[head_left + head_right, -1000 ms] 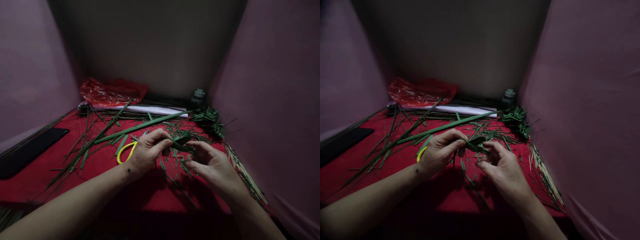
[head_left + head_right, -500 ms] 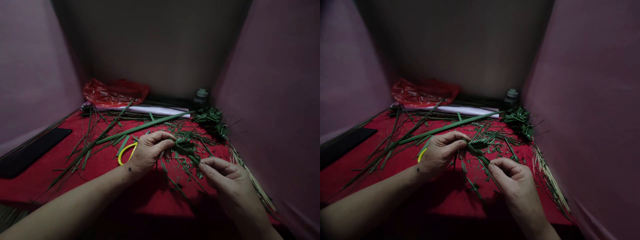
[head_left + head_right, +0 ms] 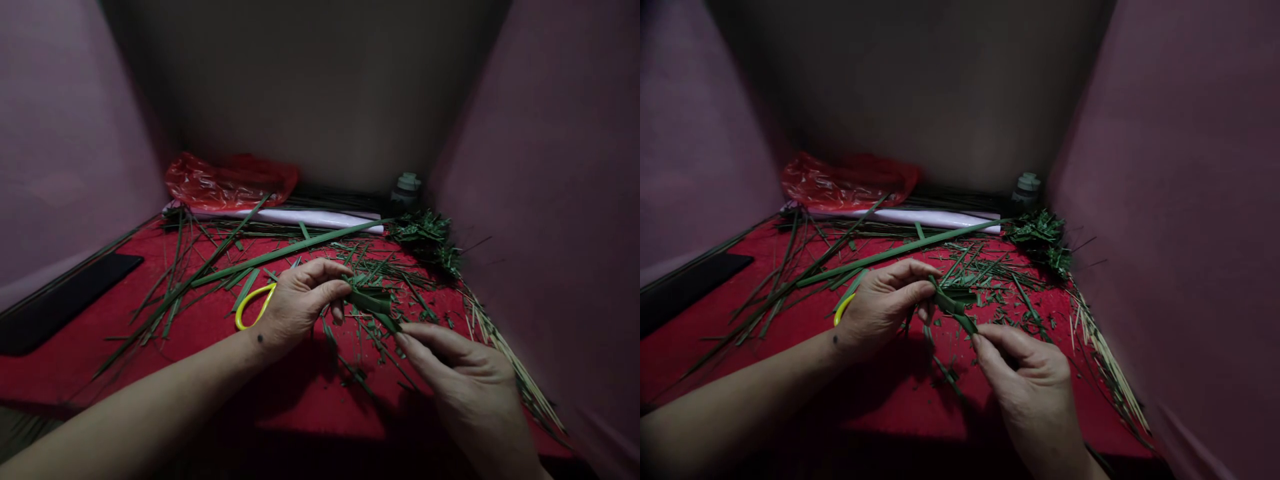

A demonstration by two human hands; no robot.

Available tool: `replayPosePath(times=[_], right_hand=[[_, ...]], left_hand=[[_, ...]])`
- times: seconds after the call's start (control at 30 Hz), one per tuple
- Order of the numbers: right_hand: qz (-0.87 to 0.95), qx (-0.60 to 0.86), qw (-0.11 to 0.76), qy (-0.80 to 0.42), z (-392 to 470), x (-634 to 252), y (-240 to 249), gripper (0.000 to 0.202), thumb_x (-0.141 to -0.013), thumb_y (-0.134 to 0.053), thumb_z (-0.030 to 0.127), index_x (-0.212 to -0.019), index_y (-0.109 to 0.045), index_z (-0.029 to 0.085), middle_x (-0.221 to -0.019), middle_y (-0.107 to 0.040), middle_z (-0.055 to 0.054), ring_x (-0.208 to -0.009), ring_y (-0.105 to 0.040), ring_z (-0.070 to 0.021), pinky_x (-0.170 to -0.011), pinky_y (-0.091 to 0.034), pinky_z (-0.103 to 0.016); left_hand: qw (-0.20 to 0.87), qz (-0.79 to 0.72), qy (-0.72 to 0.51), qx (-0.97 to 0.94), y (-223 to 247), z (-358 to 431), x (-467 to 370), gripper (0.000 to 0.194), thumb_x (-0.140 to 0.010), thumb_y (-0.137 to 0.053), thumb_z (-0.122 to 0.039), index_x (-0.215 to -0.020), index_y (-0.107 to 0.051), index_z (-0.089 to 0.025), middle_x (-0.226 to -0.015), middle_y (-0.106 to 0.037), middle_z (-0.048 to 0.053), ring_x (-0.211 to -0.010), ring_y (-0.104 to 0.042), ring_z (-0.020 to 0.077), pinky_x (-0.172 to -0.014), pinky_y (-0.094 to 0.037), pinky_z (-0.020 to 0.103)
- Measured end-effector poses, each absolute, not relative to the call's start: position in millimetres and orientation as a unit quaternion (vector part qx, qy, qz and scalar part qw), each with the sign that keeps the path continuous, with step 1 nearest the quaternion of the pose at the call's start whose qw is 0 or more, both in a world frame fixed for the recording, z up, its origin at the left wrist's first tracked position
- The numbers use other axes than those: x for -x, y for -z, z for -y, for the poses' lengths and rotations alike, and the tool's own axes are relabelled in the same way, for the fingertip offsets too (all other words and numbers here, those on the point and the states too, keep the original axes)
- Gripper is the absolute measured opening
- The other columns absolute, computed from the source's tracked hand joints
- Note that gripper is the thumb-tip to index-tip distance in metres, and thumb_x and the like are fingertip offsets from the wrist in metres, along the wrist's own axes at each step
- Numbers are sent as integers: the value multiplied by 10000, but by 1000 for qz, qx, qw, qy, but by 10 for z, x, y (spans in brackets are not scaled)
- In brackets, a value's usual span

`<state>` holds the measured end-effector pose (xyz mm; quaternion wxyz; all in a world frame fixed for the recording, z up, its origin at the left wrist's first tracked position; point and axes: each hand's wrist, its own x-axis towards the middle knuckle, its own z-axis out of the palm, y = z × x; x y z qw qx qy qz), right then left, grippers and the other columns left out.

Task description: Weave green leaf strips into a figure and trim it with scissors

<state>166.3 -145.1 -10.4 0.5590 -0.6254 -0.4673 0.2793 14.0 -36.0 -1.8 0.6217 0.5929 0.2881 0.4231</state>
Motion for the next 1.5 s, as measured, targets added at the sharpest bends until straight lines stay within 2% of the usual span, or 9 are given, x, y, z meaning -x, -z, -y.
replayPosePath(times=[0.17,0.37,0.43,0.5,0.6,0.83,1.1,1.37,1.5], right_hand=[[484,633,546,-257,1455,-1692,99,110,-684,-656,279,-755,-725,231,-672,-698,-27,-563,-621,-162,-528,-510,-239],[561,651,455,-232,1458,-1827,63,149,-734,-607,332,-703,-695,216,-664,-680,-17,-571,-602,-154,-502,-464,-223],[584,651,428,-227,1447,-1886,1,157,-749,-593,340,-789,-697,230,-703,-684,-20,-622,-616,-167,-540,-471,-235],[616,630,431,-198,1422,-1926,-96,184,-765,-582,317,-909,-682,258,-845,-687,-26,-752,-624,-177,-663,-481,-257],[656,593,433,-172,1340,-1923,-275,171,-756,-598,301,-899,-684,261,-888,-670,-35,-821,-604,-186,-720,-465,-275],[643,538,407,-363,1050,-1771,-430,171,-732,-607,273,-857,-705,210,-702,-660,-15,-639,-591,-145,-548,-457,-222],[613,539,415,-401,999,-1709,-350,100,-691,-621,210,-746,-695,173,-606,-614,3,-516,-521,-96,-442,-397,-186],[596,520,415,-449,988,-1708,-332,81,-695,-637,207,-753,-677,166,-635,-630,-2,-546,-543,-100,-476,-411,-193],[547,510,463,-476,956,-1778,-281,179,-684,-667,258,-849,-669,189,-741,-664,-13,-617,-583,-117,-554,-450,-222]], left_hand=[[626,-289,-406,-599,30,342,-141,250,-738,-617,-191,-982,-579,-150,-643,-577,-35,-456,-553,67,-459,-467,187],[639,-309,-374,-597,-2,325,-135,90,-712,-631,-169,-786,-602,-127,-591,-597,-29,-436,-538,61,-453,-441,176],[649,-306,-365,-593,-11,332,-128,72,-703,-636,-158,-758,-607,-121,-549,-596,-27,-422,-538,69,-447,-447,184],[668,-294,-349,-588,-19,344,-121,64,-691,-645,-151,-732,-612,-115,-509,-587,-26,-411,-540,75,-432,-448,184],[697,-278,-312,-583,-30,370,-112,79,-665,-667,-149,-717,-624,-109,-512,-595,-18,-400,-541,76,-406,-449,179],[717,-256,-268,-590,-56,398,-92,83,-660,-672,-156,-682,-602,-117,-525,-599,-15,-400,-552,91,-395,-463,199],[737,-237,-244,-585,-32,374,-80,106,-677,-653,-154,-679,-551,-127,-449,-576,-23,-354,-534,95,-362,-445,187],[740,-225,-241,-587,-50,382,-73,110,-673,-659,-154,-665,-553,-125,-459,-581,-20,-366,-538,98,-369,-444,191],[736,-244,-284,-563,-49,344,-74,100,-695,-649,-171,-692,-558,-132,-434,-568,-35,-352,-521,81,-369,-418,166]])
